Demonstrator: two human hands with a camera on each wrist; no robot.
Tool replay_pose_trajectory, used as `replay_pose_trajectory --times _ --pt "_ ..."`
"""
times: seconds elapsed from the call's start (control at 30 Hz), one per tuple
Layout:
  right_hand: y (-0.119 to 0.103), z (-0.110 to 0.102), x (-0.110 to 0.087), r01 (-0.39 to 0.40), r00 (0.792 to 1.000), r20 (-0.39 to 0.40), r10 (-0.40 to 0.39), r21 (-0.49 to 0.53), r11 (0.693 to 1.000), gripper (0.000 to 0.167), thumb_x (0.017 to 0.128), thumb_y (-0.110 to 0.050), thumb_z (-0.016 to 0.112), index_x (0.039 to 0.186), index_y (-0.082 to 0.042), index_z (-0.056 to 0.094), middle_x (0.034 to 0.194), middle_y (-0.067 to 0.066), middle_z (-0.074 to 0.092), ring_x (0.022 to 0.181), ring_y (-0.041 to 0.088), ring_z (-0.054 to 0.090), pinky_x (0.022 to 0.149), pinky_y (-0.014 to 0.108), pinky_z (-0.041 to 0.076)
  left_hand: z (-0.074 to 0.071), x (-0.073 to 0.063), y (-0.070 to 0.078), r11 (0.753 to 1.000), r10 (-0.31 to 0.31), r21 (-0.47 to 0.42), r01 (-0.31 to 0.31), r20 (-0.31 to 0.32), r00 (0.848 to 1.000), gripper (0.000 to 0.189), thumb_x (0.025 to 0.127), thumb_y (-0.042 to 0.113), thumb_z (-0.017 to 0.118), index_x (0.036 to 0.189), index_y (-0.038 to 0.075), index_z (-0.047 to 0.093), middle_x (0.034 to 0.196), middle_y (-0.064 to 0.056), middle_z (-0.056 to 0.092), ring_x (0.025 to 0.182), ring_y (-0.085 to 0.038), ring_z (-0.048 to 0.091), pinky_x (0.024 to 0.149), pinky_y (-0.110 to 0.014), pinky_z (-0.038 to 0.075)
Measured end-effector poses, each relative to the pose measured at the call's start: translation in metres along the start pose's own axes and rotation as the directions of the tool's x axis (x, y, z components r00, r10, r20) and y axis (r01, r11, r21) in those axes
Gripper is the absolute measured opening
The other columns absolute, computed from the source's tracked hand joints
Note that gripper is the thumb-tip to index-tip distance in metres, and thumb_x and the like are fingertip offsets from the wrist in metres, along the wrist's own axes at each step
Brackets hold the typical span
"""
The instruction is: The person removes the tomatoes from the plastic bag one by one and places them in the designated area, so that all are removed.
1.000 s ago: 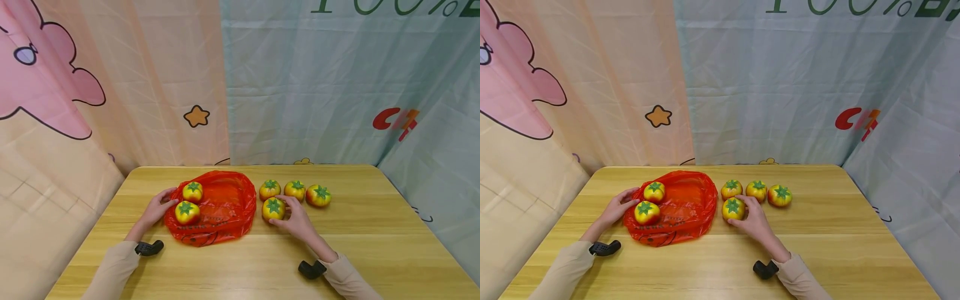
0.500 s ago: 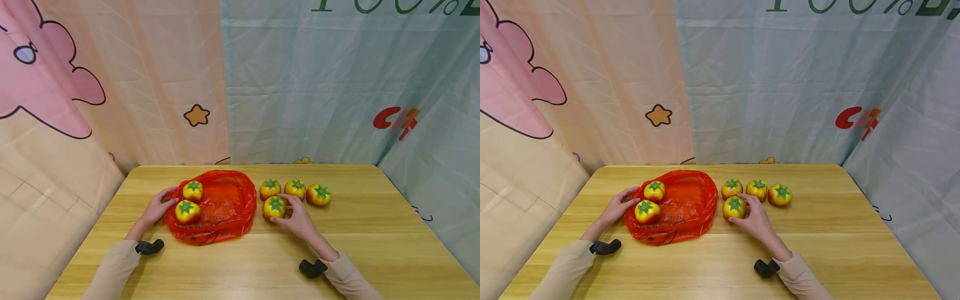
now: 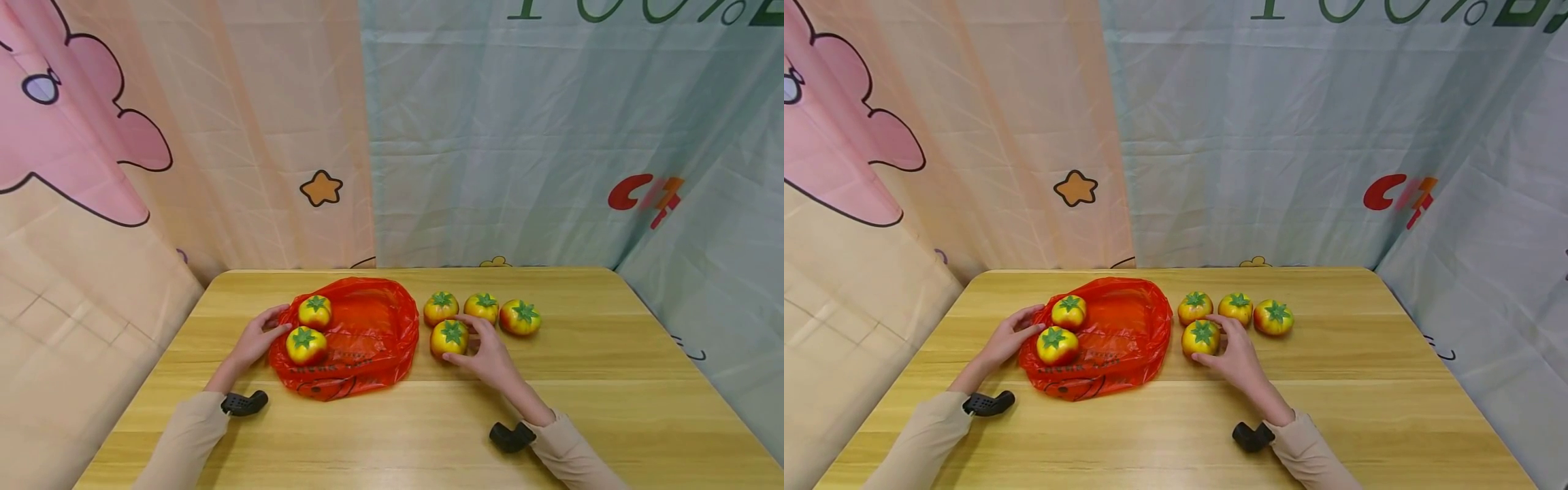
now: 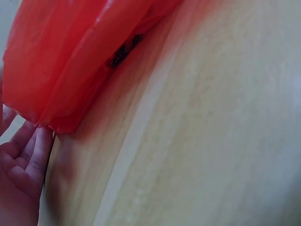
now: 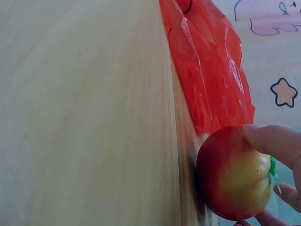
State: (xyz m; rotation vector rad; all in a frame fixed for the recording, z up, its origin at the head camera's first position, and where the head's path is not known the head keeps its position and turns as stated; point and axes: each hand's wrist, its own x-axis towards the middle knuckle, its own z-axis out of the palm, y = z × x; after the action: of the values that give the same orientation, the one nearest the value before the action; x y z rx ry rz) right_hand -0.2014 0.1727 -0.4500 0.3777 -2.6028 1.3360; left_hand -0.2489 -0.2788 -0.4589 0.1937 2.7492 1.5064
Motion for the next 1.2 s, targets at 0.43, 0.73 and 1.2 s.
replay_pose_trajectory --times 0.43,0.73,1.2 --pt "-0.005 -0.004 0.000 0.017 0.999 -0.030 -0.017 -0.014 1.000 0.072 0.070 -0.018 0.086 0.132 -0.003 0.052 0.126 0.018 0.054 0.112 0.030 0.054 0.091 0.049 0.050 -0.001 -0.001 0.000 1.000 -0.007 -0.003 0.007 0.001 1.000 0.056 0.097 0.026 0.057 0.144 0.000 0.039 0.138 -0.027 0.048 0.118 -0.035 0.051 0.079 -0.008 0.043" --pt "-0.022 -0.003 0.005 0.045 0.997 -0.066 -0.046 -0.023 0.999 0.071 0.070 -0.018 0.086 0.131 -0.004 0.053 0.128 0.019 0.052 0.112 0.034 0.053 0.093 0.049 0.050 -0.001 -0.001 0.001 1.000 0.001 0.002 -0.001 -0.005 1.000 0.056 0.097 0.026 0.057 0.143 -0.001 0.040 0.138 -0.027 0.048 0.117 -0.035 0.051 0.079 -0.008 0.042" --pt "-0.048 0.015 0.016 0.113 0.986 -0.129 -0.109 0.023 0.993 0.065 0.070 -0.018 0.086 0.127 -0.006 0.057 0.126 0.014 0.053 0.112 0.033 0.052 0.089 0.046 0.051 -0.002 0.001 0.000 1.000 -0.007 0.006 0.007 -0.007 1.000 0.055 0.097 0.027 0.057 0.143 0.000 0.041 0.138 -0.027 0.049 0.117 -0.036 0.051 0.080 -0.007 0.042"
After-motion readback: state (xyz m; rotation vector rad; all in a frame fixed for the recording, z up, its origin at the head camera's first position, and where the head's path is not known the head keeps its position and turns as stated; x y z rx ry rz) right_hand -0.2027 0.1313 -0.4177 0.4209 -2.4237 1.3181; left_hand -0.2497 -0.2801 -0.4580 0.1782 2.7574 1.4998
